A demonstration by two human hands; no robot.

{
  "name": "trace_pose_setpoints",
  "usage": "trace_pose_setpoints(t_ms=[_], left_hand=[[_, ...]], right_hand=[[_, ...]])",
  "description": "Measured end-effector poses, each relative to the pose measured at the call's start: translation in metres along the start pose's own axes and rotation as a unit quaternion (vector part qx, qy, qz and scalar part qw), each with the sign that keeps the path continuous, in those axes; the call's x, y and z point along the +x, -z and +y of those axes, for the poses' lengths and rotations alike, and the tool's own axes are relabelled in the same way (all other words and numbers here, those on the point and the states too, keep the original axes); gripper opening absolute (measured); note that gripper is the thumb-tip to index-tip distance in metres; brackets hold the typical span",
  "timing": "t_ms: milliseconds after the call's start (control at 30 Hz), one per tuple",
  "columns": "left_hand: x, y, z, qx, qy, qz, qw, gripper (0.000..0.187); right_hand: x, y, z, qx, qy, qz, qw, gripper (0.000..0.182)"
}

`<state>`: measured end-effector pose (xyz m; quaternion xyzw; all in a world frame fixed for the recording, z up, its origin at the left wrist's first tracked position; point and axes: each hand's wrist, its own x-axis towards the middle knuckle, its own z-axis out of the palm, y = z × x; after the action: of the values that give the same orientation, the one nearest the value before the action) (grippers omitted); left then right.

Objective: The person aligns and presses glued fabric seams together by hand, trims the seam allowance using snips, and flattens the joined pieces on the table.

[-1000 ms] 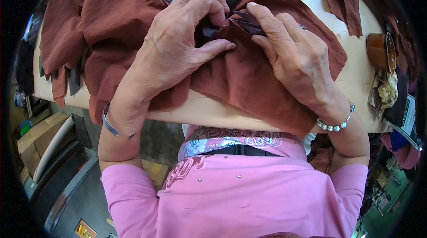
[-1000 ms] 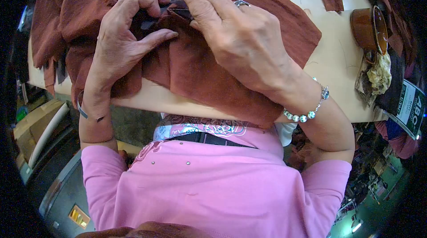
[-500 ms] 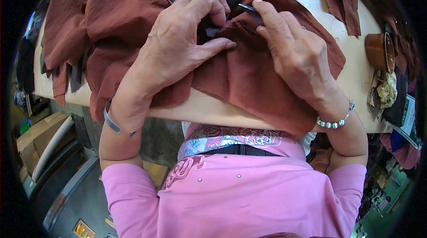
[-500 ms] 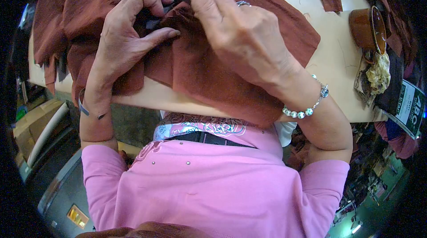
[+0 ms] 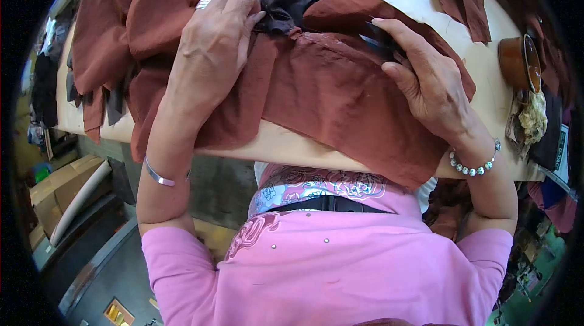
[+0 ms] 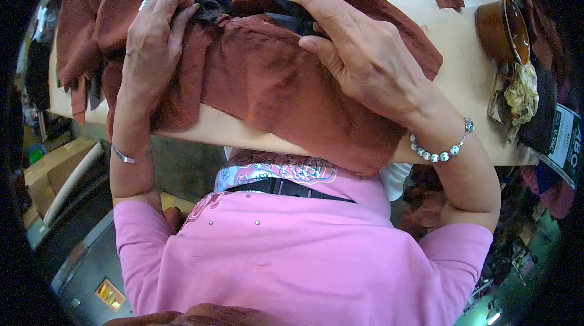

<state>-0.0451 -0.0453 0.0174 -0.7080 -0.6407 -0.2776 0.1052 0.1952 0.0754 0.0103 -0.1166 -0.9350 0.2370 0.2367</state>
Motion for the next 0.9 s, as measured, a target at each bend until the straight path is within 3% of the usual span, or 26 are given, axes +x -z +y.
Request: trace_pose_setpoints(t_ms=[100,133,233,300,467,567,700,900], left_hand=[[0.006,0.007,-0.001,0.02,0.016,-0.034,0.999,0.009],[0.011,0.007,0.001,0.034,-0.019,-0.001,0.999,0.015],[0.021,0.015,0.028,-0.066,-0.121,0.005,0.99,0.021],[0.021,0.005,0.042,-0.136,-0.137,-0.069,0.979,0.035],[0.025,-0.01,0.04,-0.086,-0.18,-0.156,0.967,0.027],[0.033,-0.014,0.035,-0.125,-0.132,-0.194,0.964,0.022],[0.039,-0.009,0.026,-0.064,-0.173,-0.256,0.949,0.016],[0.042,-0.004,0.03,0.043,-0.292,-0.216,0.931,0.015]], right_hand=[[-0.006,0.002,0.005,0.036,0.01,0.007,0.999,0.039],[-0.007,0.003,0.006,0.052,0.013,0.011,0.999,0.039],[-0.007,0.004,0.007,0.113,-0.039,0.02,0.993,0.039],[-0.007,0.005,0.009,0.144,-0.055,0.025,0.988,0.039],[-0.007,0.0,0.012,0.161,-0.027,0.044,0.986,0.039],[-0.01,0.004,0.011,0.17,-0.073,0.015,0.983,0.038],[-0.012,0.004,0.009,0.195,-0.119,0.009,0.974,0.038],[-0.012,0.006,0.012,0.173,-0.092,0.007,0.981,0.039]])
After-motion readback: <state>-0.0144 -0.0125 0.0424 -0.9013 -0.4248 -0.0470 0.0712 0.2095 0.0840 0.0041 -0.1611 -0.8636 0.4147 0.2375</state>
